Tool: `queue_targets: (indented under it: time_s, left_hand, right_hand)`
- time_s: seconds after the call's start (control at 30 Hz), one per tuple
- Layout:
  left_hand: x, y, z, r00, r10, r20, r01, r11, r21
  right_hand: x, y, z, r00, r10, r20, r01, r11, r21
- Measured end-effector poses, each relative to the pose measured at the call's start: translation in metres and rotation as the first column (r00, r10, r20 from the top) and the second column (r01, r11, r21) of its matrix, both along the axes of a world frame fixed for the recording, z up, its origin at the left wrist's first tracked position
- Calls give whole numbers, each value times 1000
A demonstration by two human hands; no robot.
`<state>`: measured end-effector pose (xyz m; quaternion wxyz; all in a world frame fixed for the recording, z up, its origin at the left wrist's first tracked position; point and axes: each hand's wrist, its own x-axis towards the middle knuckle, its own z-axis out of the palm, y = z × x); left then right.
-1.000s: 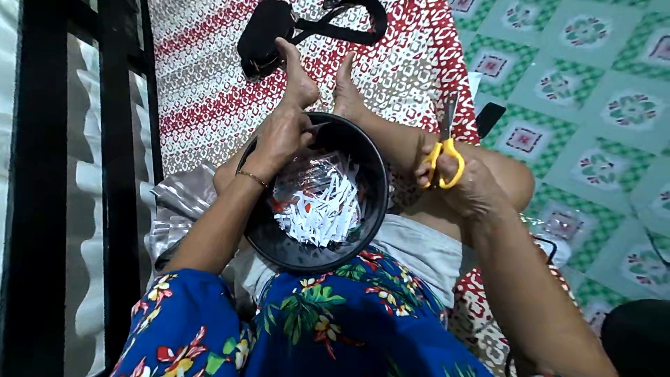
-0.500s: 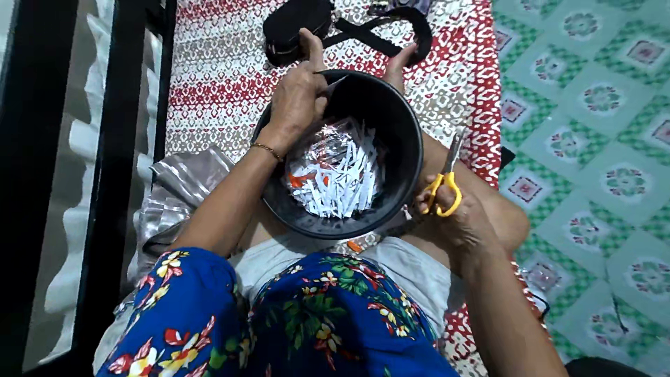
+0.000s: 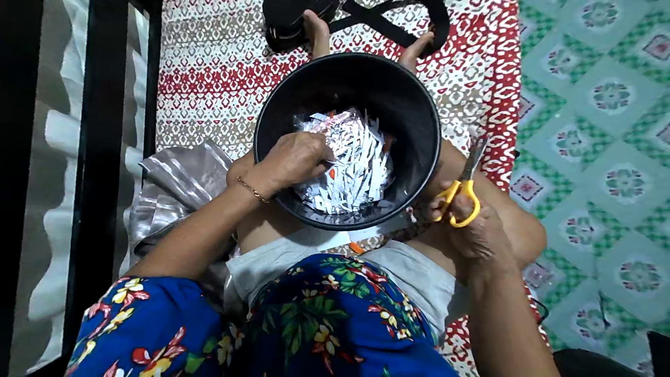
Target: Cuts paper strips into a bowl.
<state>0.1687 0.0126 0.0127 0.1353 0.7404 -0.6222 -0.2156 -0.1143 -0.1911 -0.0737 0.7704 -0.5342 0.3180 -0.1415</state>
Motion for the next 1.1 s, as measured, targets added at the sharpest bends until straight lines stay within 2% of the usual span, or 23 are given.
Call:
queue_targets:
  time_s: [0.07, 0.13, 0.17, 0.2, 0.3, 0.37, 0.4, 0.5, 0.6, 0.77, 0.93, 1.1]
  left_hand:
    - [0, -6, 7, 997, -78, -28, 82, 979, 188]
    - [-3, -16, 19, 982, -165, -96, 190, 887, 422]
    - [-3, -22, 25, 974, -185, -129, 224, 845, 485]
    - [-3, -27, 29, 968, -209, -141, 251, 850, 463]
    - [-1, -42, 18, 956, -294, 1, 293, 952, 88]
    - [-7, -59, 8, 934, -341, 107, 346, 938, -26]
    - [-10, -67, 5, 920, -373, 123, 378, 926, -15]
    - [-15, -87, -2, 880, -448, 157, 428, 892, 147]
    - [-15, -92, -2, 899, -418, 134, 379, 893, 241]
    - [-12, -84, -5, 934, -353, 57, 334, 918, 216]
    - [-19, -84, -2, 948, -315, 47, 289, 913, 288]
    - [-1, -82, 4, 963, -251, -98, 265, 946, 188]
  right_hand:
    - [-2, 1, 1, 1000, -2, -12, 2, 1000, 8]
    - [-3, 1, 0, 1000, -3, -22, 4, 1000, 15]
    - [-2, 0, -1, 1000, -3, -23, 3, 1000, 19]
    - [-2, -1, -2, 1000, -1, -20, 2, 1000, 21]
    - [-1, -1, -3, 1000, 6, 6, -6, 1000, 12]
    - [-2, -2, -4, 999, 32, 25, -32, 999, -15]
    - [-2, -2, -4, 999, 36, 34, -36, 999, -24]
    - [-3, 1, -3, 999, 21, 44, -20, 1000, -15]
    - [-4, 1, -4, 998, 15, 58, -16, 1000, 8]
    - [-3, 1, -2, 999, 20, 46, -20, 1000, 8]
    - [-2, 1, -3, 999, 17, 51, -17, 1000, 6]
    - [-8, 4, 15, 998, -54, 42, 54, 999, 2]
